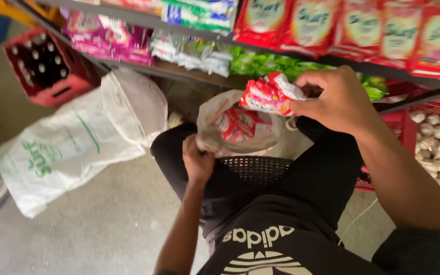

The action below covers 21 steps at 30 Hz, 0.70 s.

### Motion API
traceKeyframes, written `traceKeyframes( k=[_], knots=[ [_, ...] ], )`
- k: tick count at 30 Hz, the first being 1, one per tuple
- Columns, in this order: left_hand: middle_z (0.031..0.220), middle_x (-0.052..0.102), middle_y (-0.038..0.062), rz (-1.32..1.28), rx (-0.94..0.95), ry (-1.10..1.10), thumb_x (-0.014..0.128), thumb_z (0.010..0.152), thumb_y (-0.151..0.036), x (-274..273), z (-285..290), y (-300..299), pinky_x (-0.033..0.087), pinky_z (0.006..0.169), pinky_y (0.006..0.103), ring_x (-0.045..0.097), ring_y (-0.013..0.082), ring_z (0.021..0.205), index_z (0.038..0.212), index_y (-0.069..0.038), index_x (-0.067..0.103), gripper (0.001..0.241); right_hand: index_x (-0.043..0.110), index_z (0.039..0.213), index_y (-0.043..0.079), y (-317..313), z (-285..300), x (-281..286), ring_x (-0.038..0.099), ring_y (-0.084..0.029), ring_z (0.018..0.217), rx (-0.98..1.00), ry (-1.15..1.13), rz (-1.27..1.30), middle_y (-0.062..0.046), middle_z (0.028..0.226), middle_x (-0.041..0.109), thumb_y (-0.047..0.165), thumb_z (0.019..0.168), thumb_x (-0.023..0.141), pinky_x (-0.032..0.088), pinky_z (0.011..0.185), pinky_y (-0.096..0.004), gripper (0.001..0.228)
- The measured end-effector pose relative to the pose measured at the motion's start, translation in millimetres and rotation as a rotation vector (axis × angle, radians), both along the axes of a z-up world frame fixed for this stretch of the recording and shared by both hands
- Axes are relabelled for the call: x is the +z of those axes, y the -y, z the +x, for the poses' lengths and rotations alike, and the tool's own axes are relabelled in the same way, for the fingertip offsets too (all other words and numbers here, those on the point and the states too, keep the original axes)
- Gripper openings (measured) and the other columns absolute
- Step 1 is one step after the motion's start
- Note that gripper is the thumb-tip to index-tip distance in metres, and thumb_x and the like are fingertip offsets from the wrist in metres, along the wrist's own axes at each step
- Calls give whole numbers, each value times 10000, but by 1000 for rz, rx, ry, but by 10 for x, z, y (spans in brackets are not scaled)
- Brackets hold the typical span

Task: Wiping down individual detergent packets with a cloth and organizing them into a bag.

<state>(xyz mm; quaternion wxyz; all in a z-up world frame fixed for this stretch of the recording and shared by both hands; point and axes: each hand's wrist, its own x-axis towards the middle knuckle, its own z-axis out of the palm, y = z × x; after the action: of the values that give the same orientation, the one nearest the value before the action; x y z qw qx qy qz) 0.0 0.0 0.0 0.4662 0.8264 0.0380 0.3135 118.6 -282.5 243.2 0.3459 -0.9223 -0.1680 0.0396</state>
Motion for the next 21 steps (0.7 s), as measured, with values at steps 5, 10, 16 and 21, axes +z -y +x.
traceKeyframes(
  k=[5,10,16,21],
  knots=[
    [1466,426,207,-275,-528,295,728,913,-473,1214,-113,648,283,1192,532,369,420,1431,1165,-99,726,450,776,882,157,158,-475,155,636,-140,702,-29,-110,68,-37,706,729,281,641,878,504,707,-338,290],
    [1194,617,290,-809,-966,163,838,736,77,895,-365,832,542,921,465,652,359,1078,1024,107,719,313,788,756,159,298,-997,-408,620,-93,639,-8,-204,218,-3,637,739,273,601,909,517,646,-292,227],
    [1086,778,82,-474,-845,-406,807,817,-77,377,-767,774,583,851,292,718,167,914,1225,5,700,429,771,990,-61,629,-1184,-2152,618,-127,745,-64,-456,473,-71,883,771,86,738,828,522,715,-252,297],
    [828,783,36,-303,-520,-756,749,793,-172,79,-834,958,563,673,256,650,126,677,1032,-67,767,262,743,806,-27,754,-1268,-2875,537,-138,651,-237,-592,420,-53,716,666,149,820,794,463,650,-259,184]
  ],
)
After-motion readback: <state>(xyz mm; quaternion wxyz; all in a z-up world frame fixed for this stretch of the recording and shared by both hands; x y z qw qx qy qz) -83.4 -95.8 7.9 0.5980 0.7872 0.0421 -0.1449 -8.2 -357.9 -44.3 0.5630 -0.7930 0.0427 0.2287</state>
